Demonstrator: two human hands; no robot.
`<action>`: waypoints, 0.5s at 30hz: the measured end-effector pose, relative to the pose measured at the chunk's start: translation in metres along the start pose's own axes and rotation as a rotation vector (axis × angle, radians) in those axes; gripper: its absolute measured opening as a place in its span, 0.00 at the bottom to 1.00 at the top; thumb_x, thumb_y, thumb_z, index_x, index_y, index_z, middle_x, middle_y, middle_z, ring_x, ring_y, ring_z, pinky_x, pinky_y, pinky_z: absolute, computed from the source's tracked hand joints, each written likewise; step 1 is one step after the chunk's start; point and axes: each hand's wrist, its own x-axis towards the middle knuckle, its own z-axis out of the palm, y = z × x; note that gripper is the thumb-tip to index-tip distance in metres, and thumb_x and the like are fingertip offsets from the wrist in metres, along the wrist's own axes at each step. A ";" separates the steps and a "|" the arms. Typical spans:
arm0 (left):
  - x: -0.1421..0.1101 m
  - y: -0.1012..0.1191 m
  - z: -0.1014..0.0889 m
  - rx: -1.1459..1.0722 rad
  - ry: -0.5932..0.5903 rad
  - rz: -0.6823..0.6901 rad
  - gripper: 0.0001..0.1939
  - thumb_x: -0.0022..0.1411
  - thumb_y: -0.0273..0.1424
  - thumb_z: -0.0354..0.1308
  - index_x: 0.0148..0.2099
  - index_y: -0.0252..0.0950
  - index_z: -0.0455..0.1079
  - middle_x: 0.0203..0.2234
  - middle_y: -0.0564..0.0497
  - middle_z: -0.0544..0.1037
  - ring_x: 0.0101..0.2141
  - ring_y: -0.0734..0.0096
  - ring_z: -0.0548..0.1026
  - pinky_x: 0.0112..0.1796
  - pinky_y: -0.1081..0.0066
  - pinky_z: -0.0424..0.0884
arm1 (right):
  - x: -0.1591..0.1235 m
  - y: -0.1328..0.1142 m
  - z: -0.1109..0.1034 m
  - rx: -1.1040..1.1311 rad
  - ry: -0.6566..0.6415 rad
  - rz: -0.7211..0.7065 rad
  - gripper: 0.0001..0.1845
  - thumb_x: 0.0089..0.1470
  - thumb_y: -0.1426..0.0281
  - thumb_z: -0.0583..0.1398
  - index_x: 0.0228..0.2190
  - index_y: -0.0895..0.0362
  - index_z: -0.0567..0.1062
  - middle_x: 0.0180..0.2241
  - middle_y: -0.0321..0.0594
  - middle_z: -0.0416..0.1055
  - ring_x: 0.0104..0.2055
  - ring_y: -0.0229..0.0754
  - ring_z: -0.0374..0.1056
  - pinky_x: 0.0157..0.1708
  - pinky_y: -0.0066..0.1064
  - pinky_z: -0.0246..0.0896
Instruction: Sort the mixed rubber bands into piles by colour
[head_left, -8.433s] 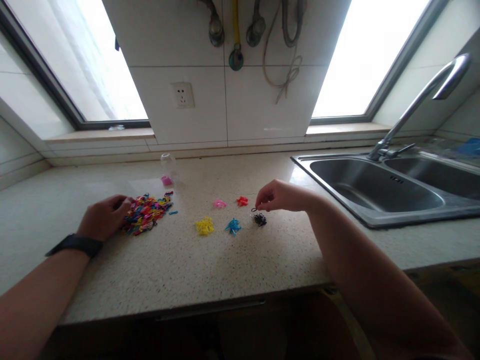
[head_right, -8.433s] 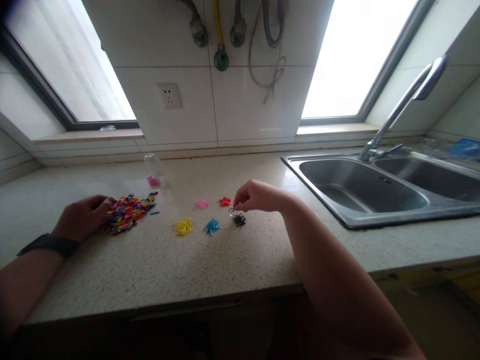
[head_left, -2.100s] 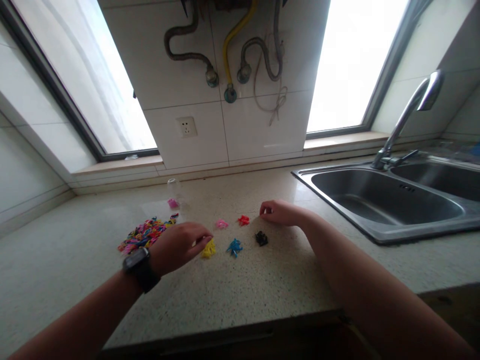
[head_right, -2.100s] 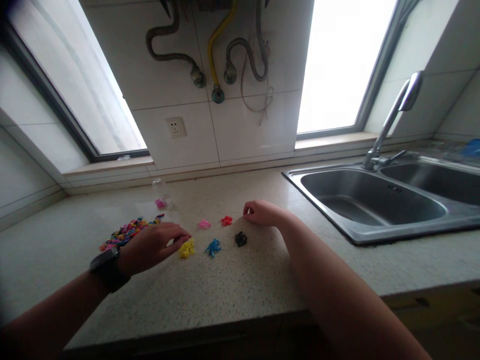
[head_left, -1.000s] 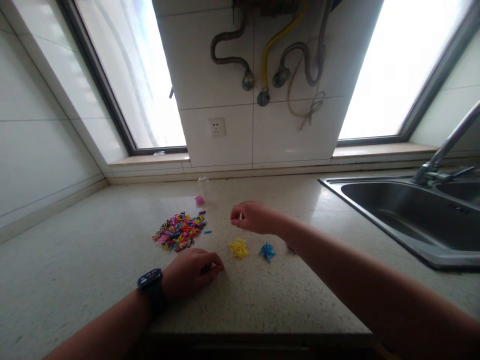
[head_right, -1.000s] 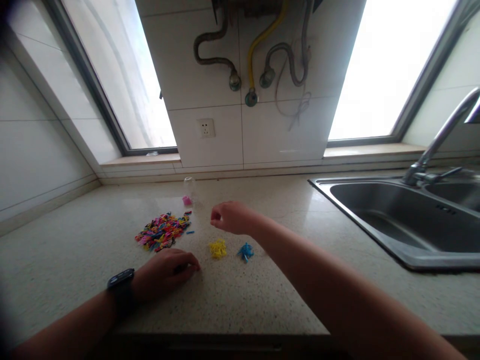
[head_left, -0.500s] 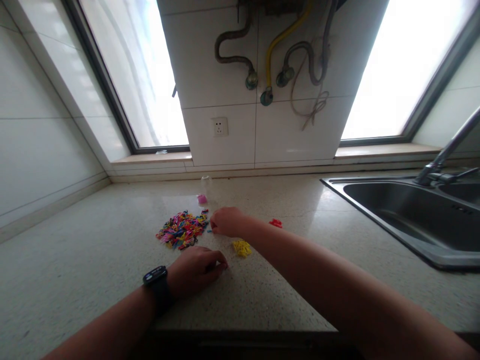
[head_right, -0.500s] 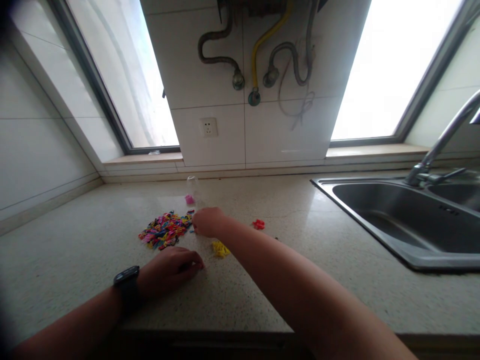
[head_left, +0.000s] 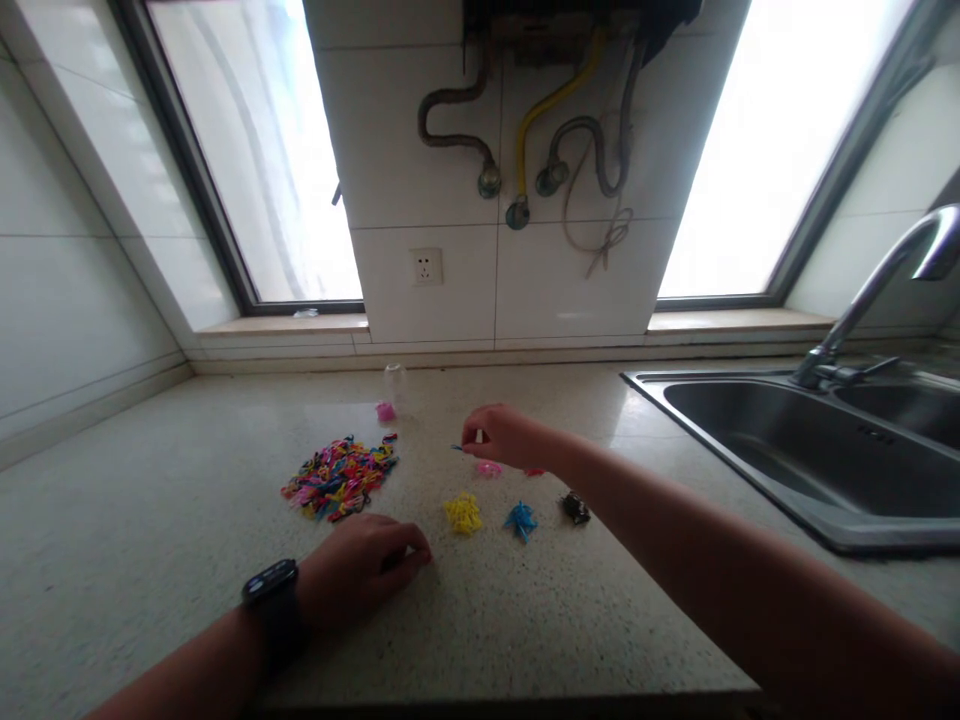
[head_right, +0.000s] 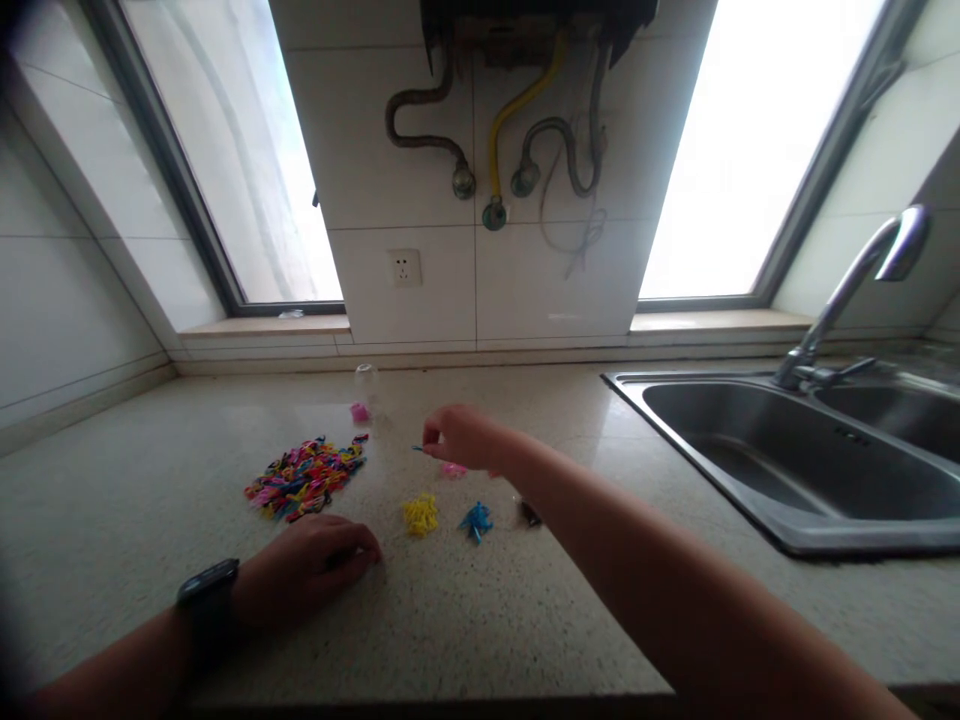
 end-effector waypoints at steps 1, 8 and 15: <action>0.000 0.001 -0.001 0.001 -0.001 -0.006 0.13 0.69 0.35 0.50 0.44 0.41 0.76 0.31 0.50 0.80 0.33 0.68 0.76 0.36 0.70 0.69 | -0.008 0.006 -0.006 0.045 0.020 0.016 0.07 0.55 0.69 0.63 0.35 0.56 0.81 0.32 0.40 0.79 0.33 0.39 0.71 0.33 0.27 0.58; 0.000 0.003 -0.001 -0.003 -0.020 -0.025 0.14 0.69 0.35 0.49 0.45 0.42 0.76 0.32 0.49 0.80 0.33 0.67 0.77 0.37 0.69 0.69 | -0.068 0.045 -0.016 0.384 0.149 0.155 0.10 0.55 0.64 0.63 0.34 0.58 0.80 0.26 0.37 0.74 0.27 0.35 0.66 0.28 0.26 0.58; -0.002 -0.003 0.004 0.016 -0.016 -0.030 0.14 0.70 0.36 0.48 0.45 0.44 0.76 0.35 0.51 0.81 0.35 0.68 0.77 0.38 0.71 0.69 | -0.100 0.065 0.012 0.769 0.387 0.328 0.12 0.52 0.61 0.63 0.32 0.58 0.76 0.29 0.40 0.76 0.28 0.36 0.67 0.27 0.28 0.61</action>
